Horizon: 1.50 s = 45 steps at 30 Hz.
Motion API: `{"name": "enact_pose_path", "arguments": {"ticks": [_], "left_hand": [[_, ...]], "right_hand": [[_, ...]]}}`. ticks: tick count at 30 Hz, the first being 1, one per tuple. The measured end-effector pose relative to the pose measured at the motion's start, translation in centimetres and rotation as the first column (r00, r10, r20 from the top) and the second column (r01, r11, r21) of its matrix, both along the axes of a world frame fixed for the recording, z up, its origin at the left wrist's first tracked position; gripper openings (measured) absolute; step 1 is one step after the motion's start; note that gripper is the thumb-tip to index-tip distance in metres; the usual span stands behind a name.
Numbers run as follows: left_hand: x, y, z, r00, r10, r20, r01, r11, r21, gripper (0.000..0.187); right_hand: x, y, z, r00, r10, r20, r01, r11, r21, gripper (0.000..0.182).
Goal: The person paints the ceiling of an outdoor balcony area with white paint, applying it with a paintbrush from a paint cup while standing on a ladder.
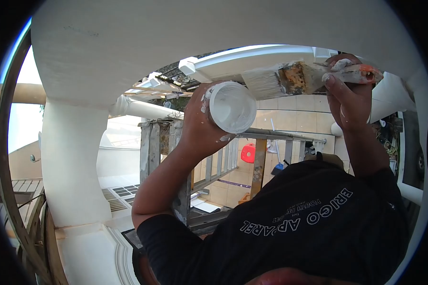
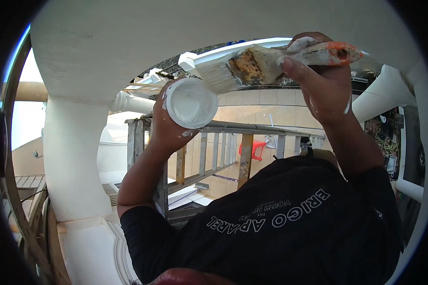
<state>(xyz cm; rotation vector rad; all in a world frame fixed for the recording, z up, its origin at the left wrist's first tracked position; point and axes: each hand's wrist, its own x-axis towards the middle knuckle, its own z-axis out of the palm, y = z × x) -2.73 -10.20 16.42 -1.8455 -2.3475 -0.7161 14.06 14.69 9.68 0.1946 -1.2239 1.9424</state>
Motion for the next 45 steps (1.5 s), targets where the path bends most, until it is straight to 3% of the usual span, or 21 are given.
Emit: {"name": "enact_pose_path", "arguments": {"ticks": [1, 3, 5, 7, 9, 10, 12, 13, 15, 16, 17, 19, 20, 21, 23, 24, 35, 38, 39, 41, 45], "left_hand": [[0.0, 0.0, 0.1, 1.0, 0.004, -0.007, -0.004, 1.0, -0.001, 0.079], [0.2, 0.1, -0.1, 0.958, -0.034, 0.286, 0.029, 0.999, 0.023, 0.079], [0.3, 0.1, -0.1, 0.937, 0.042, 0.346, -0.023, 0.998, -0.059, 0.082], [0.2, 0.3, 0.1, 0.891, 0.061, 0.45, 0.006, 0.989, -0.146, 0.084], [0.0, 0.4, 0.1, 0.873, 0.039, 0.485, 0.042, 0.987, -0.154, 0.086], [0.0, 0.5, 0.1, 0.855, 0.019, 0.519, 0.075, 0.984, -0.16, 0.087], [0.0, 0.4, 0.1, 0.81, 0.026, 0.585, 0.091, 0.982, -0.168, 0.088], [-0.1, 0.3, 0.1, 0.764, 0.033, 0.645, 0.106, 0.979, -0.176, 0.09], [-1.0, 0.0, -0.5, 0.694, 0.012, 0.72, 0.154, 0.974, -0.164, 0.09], [-1.3, -0.2, -0.6, 0.614, -0.005, 0.79, 0.206, 0.966, -0.154, 0.09], [-1.5, -0.3, -0.5, 0.613, -0.007, 0.79, 0.201, 0.969, -0.147, 0.09], [-1.6, -0.2, -0.3, 0.64, -0.037, 0.767, 0.291, 0.936, -0.197, 0.088], [-1.8, -0.3, -0.3, 0.673, -0.083, 0.735, 0.33, 0.923, -0.199, 0.087], [-2.0, -0.3, -0.3, 0.671, -0.084, 0.737, 0.327, 0.926, -0.192, 0.087], [-2.1, -0.4, -0.5, 0.557, -0.105, 0.824, 0.451, 0.871, -0.194, 0.088], [-1.6, -0.1, 0.6, 0.585, -0.041, 0.81, 0.431, 0.862, -0.268, 0.089], [-2.1, -0.8, 1.0, 0.464, -0.026, 0.885, 0.459, 0.862, -0.216, 0.088], [-1.6, -0.3, 0.1, 0.597, -0.094, 0.797, 0.234, 0.97, -0.061, 0.088], [-1.6, -0.3, -0.2, 0.587, -0.094, 0.804, 0.239, 0.969, -0.062, 0.088], [-1.7, -0.1, -0.5, 0.811, -0.124, 0.572, 0.19, 0.98, -0.057, 0.089], [-1.1, 0.3, 0.0, 0.909, -0.108, 0.403, 0.117, 0.993, 0.002, 0.082]], "right_hand": [[0.0, 0.7, 0.4, 0.993, -0.047, -0.104, 0.06, 0.99, 0.128, 0.027], [0.7, 1.4, 2.3, 0.987, -0.098, -0.125, 0.119, 0.978, 0.171, 0.025], [1.1, 2.7, 3.6, 0.973, -0.097, -0.211, 0.212, 0.743, 0.635, 0.021], [1.1, 2.4, 5.4, 0.989, -0.108, -0.098, 0.146, 0.722, 0.677, 0.015], [-0.7, 2.2, 9.3, 0.943, 0.223, -0.245, 0.153, 0.363, 0.919, 0.013], [-1.1, 1.8, 10.2, 0.944, 0.223, -0.241, 0.15, 0.361, 0.92, 0.013], [-2.1, 0.8, 11.7, 0.892, 0.371, -0.26, 0.197, 0.198, 0.96, 0.019], [-3.1, 0.1, 11.8, 0.89, 0.376, -0.258, 0.197, 0.194, 0.961, 0.019], [-4.9, -1.2, 11.5, 0.633, 0.548, -0.547, 0.466, 0.296, 0.834, 0.028], [-2.0, -1.8, 12.6, 0.863, 0.364, -0.349, 0.319, 0.143, 0.937, 0.03], [-1.8, -1.7, 13.6, 0.862, 0.371, -0.346, 0.317, 0.138, 0.938, 0.03], [-1.8, -1.9, 14.9, 0.874, 0.47, -0.121, 0.215, -0.151, 0.965, 0.026], [-0.6, -0.6, 11.6, 0.904, 0.402, 0.144, 0.017, -0.371, 0.928, 0.025], [-1.0, -1.0, 12.7, 0.902, 0.405, 0.15, 0.016, -0.377, 0.926, 0.025], [-2.0, -2.1, 15.9, 0.819, 0.57, -0.056, 0.176, -0.158, 0.972, 0.027], [-2.2, -2.1, 16.0, 0.816, 0.576, -0.049, 0.174, -0.164, 0.971, 0.027], [-5.9, -1.7, 15.4, 0.804, 0.573, 0.159, -0.046, -0.206, 0.977, 0.029], [-5.0, -1.5, 14.5, 0.902, 0.411, 0.132, -0.083, -0.135, 0.987, 0.029], [-4.9, -1.4, 14.4, 0.902, 0.408, 0.14, -0.094, -0.131, 0.987, 0.029], [-4.6, -1.3, 14.4, 0.942, 0.323, 0.095, -0.074, -0.077, 0.994, 0.025], [-5.4, -0.5, 12.6, 0.915, 0.392, 0.098, -0.127, 0.049, 0.991, 0.021]]}}
